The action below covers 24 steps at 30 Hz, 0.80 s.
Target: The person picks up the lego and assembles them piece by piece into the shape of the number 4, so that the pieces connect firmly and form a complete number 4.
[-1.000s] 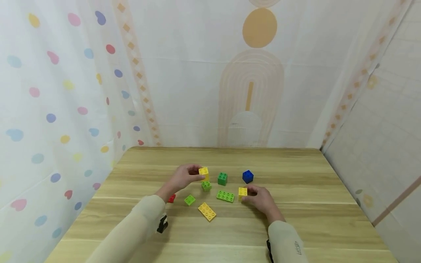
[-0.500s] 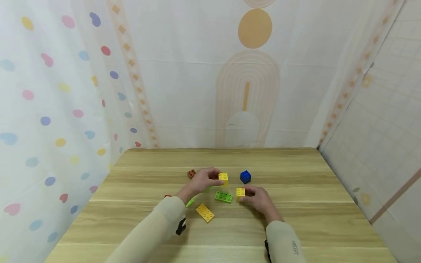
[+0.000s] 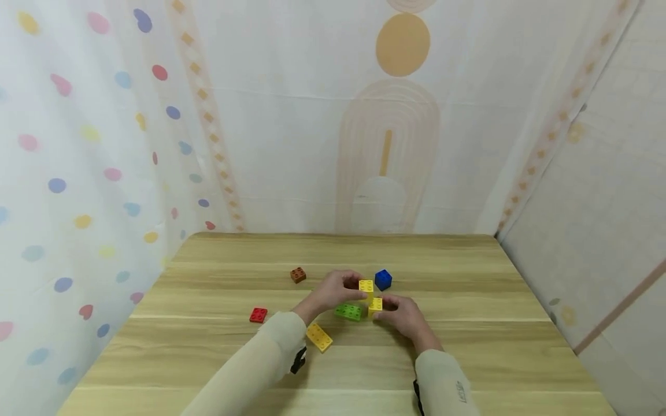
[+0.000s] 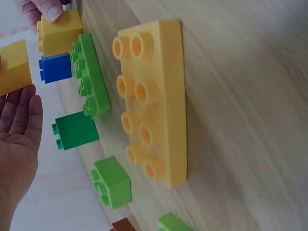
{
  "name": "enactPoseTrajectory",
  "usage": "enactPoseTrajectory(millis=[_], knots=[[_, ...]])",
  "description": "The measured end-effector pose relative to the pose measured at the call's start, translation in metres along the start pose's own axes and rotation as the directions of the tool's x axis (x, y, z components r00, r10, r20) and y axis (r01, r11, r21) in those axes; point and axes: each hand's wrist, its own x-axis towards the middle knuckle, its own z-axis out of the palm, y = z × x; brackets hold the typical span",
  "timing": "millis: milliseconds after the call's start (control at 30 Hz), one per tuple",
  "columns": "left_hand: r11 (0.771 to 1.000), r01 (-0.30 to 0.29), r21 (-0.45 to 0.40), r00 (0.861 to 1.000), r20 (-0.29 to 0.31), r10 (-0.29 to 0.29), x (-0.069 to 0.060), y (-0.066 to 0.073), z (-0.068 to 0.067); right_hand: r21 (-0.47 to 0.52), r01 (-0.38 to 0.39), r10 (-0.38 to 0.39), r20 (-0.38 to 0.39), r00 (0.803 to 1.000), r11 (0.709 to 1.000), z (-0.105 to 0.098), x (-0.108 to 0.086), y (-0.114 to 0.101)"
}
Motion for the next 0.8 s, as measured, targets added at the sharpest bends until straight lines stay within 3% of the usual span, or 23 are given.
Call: enactPoseTrajectory(millis=[467, 800], knots=[[1.000, -0.006, -0.016, 0.999, 0.053, 0.007, 0.002, -0.005, 0.009, 0.019, 0.014, -0.014, 0.018, 1.000, 1.000, 0.008, -0.002, -0.006], [0.995, -0.046, 0.085, 0.994, 0.100, 0.037, 0.005, -0.003, 0.012, 0.006, 0.026, -0.026, 0.016, 1.000, 1.000, 0.007, -0.002, -0.005]])
